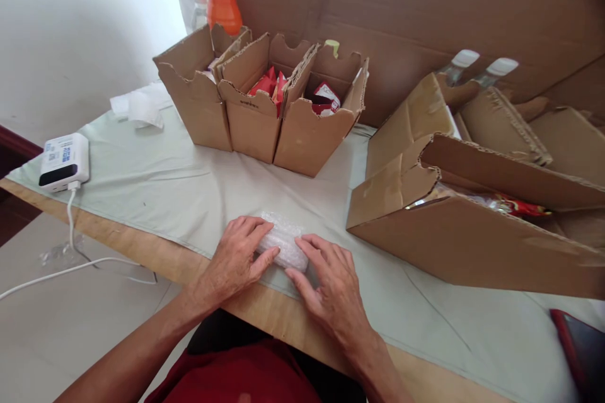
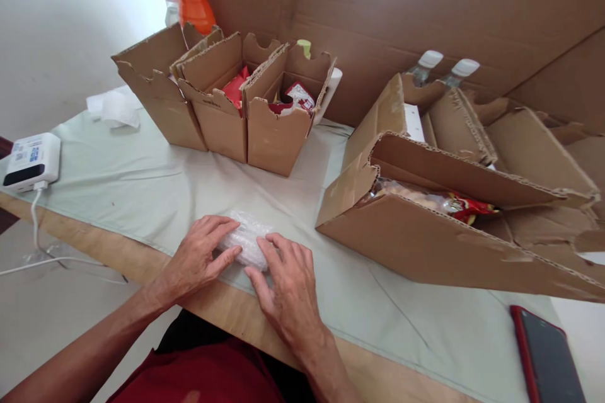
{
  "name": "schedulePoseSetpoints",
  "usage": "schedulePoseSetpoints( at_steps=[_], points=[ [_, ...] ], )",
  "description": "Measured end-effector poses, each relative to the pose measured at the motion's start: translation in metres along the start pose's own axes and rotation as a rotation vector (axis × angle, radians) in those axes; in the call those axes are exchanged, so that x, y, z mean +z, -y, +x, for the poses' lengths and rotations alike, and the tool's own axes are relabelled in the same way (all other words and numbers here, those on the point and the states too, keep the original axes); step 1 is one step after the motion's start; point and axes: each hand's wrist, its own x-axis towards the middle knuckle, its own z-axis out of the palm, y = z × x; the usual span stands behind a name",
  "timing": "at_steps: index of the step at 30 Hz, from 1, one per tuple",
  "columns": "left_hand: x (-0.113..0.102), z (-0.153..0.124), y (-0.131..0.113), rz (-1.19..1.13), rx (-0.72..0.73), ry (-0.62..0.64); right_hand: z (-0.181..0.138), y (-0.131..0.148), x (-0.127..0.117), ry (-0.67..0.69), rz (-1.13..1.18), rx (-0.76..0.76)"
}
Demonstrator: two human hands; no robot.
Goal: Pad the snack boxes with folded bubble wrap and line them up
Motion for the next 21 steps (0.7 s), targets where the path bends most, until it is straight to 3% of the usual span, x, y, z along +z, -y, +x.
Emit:
schedulePoseSetpoints(
  at_steps=[3,5,8,11,16,21],
  points=[
    [-0.002,-0.003,-0.004,-0.091,-0.099,-0.04,0.0,0.0,0.003,0.026,-0.01,-0.035],
    [-0.007,-0.009,-0.008,-0.225,-0.245,-0.091,0.001,-0.002,0.004,0.007,0.03,0.003],
    [-0.014,-0.021,-0.015,-0.531,-0.479,-0.158,0.0,-0.004,0.002,-0.034,0.112,0.101],
    [-0.017,-0.028,-0.023,-0.895,-0.621,-0.104,-0.003,0.003,-0.001,-0.058,0.183,0.13],
    [-0.012,-0.023,-0.037,-1.253,-0.701,0.004,-0.011,0.017,-0.007,-0.015,0.337,0.093],
    [-0.005,-0.021,-0.044,-1.332,-0.714,0.066,-0.028,0.017,-0.011,0.017,0.46,0.279]
  ],
)
